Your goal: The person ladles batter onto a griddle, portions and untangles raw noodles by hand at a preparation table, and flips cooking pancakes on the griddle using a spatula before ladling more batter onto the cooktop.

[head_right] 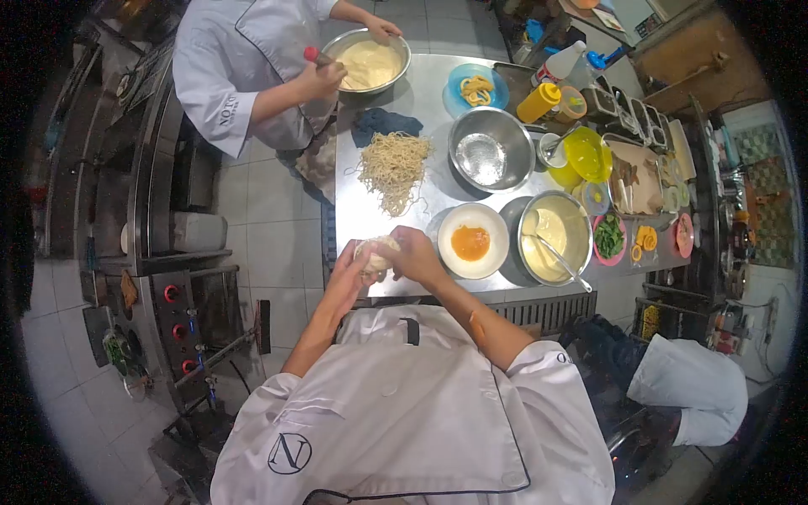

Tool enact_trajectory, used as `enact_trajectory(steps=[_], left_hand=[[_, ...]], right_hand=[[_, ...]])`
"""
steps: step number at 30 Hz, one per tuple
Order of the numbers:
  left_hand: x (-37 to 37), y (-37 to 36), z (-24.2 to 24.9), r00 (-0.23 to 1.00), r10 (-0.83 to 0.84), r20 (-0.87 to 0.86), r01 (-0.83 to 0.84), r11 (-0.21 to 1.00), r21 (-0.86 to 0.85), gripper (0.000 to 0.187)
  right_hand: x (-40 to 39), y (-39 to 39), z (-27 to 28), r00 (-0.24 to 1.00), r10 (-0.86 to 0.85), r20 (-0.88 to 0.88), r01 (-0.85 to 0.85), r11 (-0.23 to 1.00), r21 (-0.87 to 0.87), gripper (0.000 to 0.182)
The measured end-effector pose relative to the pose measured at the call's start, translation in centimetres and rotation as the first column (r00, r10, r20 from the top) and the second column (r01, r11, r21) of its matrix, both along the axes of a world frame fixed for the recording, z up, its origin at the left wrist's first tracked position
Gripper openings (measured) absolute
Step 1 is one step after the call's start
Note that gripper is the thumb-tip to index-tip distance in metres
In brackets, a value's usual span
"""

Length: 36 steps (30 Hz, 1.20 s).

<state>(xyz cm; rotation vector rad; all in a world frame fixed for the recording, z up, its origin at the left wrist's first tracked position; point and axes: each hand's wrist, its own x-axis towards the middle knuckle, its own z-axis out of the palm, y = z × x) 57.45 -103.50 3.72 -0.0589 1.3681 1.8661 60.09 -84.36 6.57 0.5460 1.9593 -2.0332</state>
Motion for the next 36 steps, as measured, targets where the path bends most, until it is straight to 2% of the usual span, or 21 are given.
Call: enact_trajectory(steps=[2,3,4,6,7,9,10,12,13,15,16,19,20,22,25,26,28,30,34,35,36], left_hand=[[0.1,-0.4,-0.4,0.981,0.089,0.171,-0.110,0.986,0.122,0.027],[0.2,-0.5,0.0,0.974,0.097,0.205,-0.130,0.980,0.154,0.032],[0.1,-0.7,-0.9,0.974,0.098,0.205,-0.131,0.979,0.154,0.032],[-0.4,-0.9,-2.1,0.978,0.149,0.143,-0.160,0.985,0.068,0.043],[-0.5,-0.7,-1.7,0.979,0.150,0.142,-0.161,0.985,0.070,0.043],[-0.7,0.0,-0.5,0.983,0.182,-0.033,-0.185,0.976,-0.118,0.042],[-0.8,0.1,-0.6,0.982,0.186,-0.030,-0.188,0.975,-0.120,0.042],[-1.0,0.2,-0.4,0.956,0.036,-0.290,-0.128,0.943,-0.307,0.043],[-1.2,0.2,-0.2,0.957,0.046,-0.285,-0.138,0.940,-0.312,0.043],[-1.5,-0.2,0.0,0.885,-0.056,-0.463,-0.108,0.941,-0.320,0.044],[-1.4,-0.2,-0.1,0.887,-0.051,-0.458,-0.113,0.939,-0.324,0.044],[-1.7,0.1,-1.1,0.965,0.260,0.026,-0.260,0.966,0.000,0.040],[-1.7,0.1,-1.6,0.964,0.266,0.025,-0.266,0.964,0.000,0.040],[-1.5,0.3,-1.7,0.819,0.377,0.432,-0.479,0.864,0.154,0.036],[-1.2,-0.3,-3.0,0.760,0.268,0.592,-0.473,0.853,0.221,0.031],[-1.1,-0.4,-3.7,0.761,0.268,0.591,-0.473,0.853,0.221,0.031],[-0.5,-0.5,-5.0,0.902,0.310,0.302,-0.360,0.925,0.124,0.033],[-0.7,-0.8,-5.7,0.871,0.352,0.344,-0.385,0.922,0.030,0.034],[-0.7,-0.7,-6.0,0.841,0.427,0.333,-0.368,0.901,-0.229,0.037],[-0.6,-0.5,-6.1,0.842,0.426,0.330,-0.367,0.902,-0.227,0.037],[-0.2,-0.4,-7.1,0.876,0.456,0.160,-0.396,0.867,-0.303,0.035]], right_hand=[[-0.4,0.6,0.5,0.973,0.181,0.142,-0.180,0.984,-0.020,0.030],[-0.4,0.8,0.5,0.966,0.221,0.137,-0.211,0.974,-0.080,0.021],[-0.3,0.9,0.4,0.965,0.222,0.138,-0.212,0.974,-0.080,0.021],[0.1,0.6,0.1,0.991,0.129,-0.028,-0.131,0.936,-0.327,0.019],[0.0,0.6,0.1,0.991,0.130,-0.029,-0.132,0.936,-0.325,0.019],[0.1,0.6,0.1,0.985,0.141,-0.097,-0.159,0.965,-0.210,0.018],[0.3,0.6,-0.7,0.985,0.144,-0.094,-0.161,0.964,-0.212,0.018],[0.5,0.3,-2.0,0.982,0.163,-0.090,-0.177,0.969,-0.174,0.023],[0.5,0.4,-2.1,0.981,0.175,-0.085,-0.188,0.966,-0.179,0.023],[0.3,0.7,-2.1,0.933,0.338,0.122,-0.359,0.879,0.314,0.035],[0.4,0.8,-2.6,0.930,0.345,0.125,-0.367,0.877,0.309,0.035],[0.1,0.8,-2.5,0.922,0.361,0.138,-0.378,0.916,0.135,0.040],[0.1,0.8,-2.0,0.946,0.323,0.044,-0.325,0.941,0.091,0.034],[-0.1,0.7,-0.1,0.961,0.274,-0.047,-0.272,0.961,0.042,0.029],[-0.1,0.5,1.2,0.975,0.212,0.070,-0.209,0.976,-0.054,0.029],[0.1,0.4,1.2,0.983,0.179,-0.038,-0.178,0.984,0.015,0.030],[-0.1,0.5,2.2,0.978,0.150,-0.148,-0.140,0.987,0.080,0.030],[-0.5,1.2,3.5,0.919,0.382,0.101,-0.391,0.915,0.095,0.036],[0.4,0.5,3.3,0.951,0.295,0.095,-0.300,0.953,0.040,0.038],[0.5,0.5,3.1,0.942,0.335,-0.035,-0.321,0.924,0.209,0.038],[0.6,0.5,3.0,0.907,0.391,-0.155,-0.312,0.873,0.374,0.038]])
